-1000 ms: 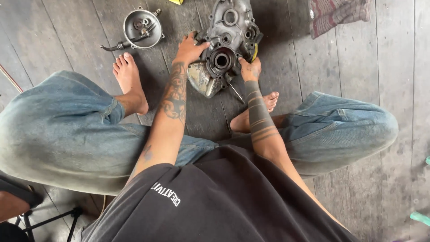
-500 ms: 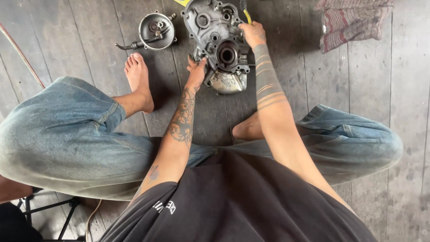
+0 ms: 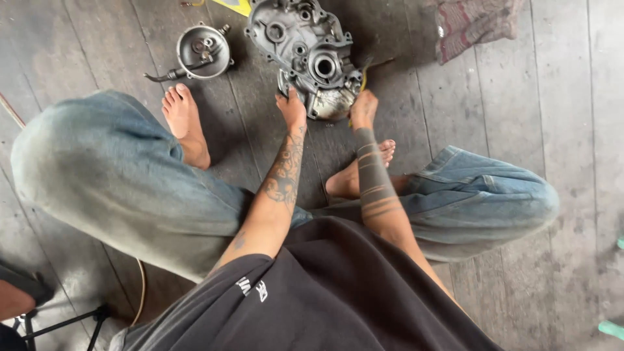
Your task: Cleaning a motorcycle engine casing using a small brush and solvent on a workshop floor.
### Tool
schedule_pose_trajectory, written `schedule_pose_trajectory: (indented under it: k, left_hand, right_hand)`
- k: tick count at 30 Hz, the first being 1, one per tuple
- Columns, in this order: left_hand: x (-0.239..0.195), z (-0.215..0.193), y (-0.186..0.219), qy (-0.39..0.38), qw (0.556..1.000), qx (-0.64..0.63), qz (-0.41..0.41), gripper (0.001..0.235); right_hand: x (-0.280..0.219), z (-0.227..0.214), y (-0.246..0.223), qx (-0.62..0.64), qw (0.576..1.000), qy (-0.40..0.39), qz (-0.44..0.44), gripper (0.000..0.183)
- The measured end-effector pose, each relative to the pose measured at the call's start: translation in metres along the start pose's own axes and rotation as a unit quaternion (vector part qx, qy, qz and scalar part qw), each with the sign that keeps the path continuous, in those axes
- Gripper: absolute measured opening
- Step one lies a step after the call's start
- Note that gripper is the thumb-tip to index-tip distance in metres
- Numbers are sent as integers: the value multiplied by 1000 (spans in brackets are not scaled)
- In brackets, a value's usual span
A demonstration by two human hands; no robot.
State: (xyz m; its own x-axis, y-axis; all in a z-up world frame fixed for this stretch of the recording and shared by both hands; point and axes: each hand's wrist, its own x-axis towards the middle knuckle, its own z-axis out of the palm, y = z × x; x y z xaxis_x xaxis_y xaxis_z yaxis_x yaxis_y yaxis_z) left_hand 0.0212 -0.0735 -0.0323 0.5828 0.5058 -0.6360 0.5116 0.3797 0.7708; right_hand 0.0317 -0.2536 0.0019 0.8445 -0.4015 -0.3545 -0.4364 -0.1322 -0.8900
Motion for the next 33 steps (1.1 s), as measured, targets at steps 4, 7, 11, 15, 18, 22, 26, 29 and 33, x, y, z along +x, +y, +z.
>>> schedule_pose_trajectory:
  k: [4, 7, 11, 15, 18, 22, 26, 29, 33]
  left_hand:
    - [31, -4, -10, -42, 993, 112, -3, 83]
    - [36, -29, -10, -84, 975, 204, -5, 80]
    - [18, -46, 28, -142, 946, 291, -11, 75]
    - [11, -48, 33, -154, 942, 299, 11, 71]
    - [12, -49, 56, -185, 923, 336, -22, 71]
    - [13, -51, 61, -201, 939, 276, -39, 71]
    - [0, -54, 71, -201, 941, 269, -40, 73]
    - [0, -49, 72, -210, 943, 254, -47, 81]
    - [7, -49, 64, -215, 942, 252, -45, 82]
  right_hand:
    - [-90, -13, -22, -123, 980, -100, -120, 35]
    - [-100, -16, 24, -222, 961, -129, -102, 52]
    - [-136, -12, -37, -386, 903, -167, -82, 52]
    - [-109, 16, -9, -392, 904, -158, -58, 66]
    - [-108, 30, 29, -332, 927, -132, -113, 63]
    - [-85, 19, 43, -341, 905, -78, -242, 60]
    - [-131, 18, 9, -269, 946, -126, -126, 57]
    - [-100, 14, 29, -286, 941, -106, -144, 59]
    - [-106, 26, 3, -275, 942, -85, -173, 59]
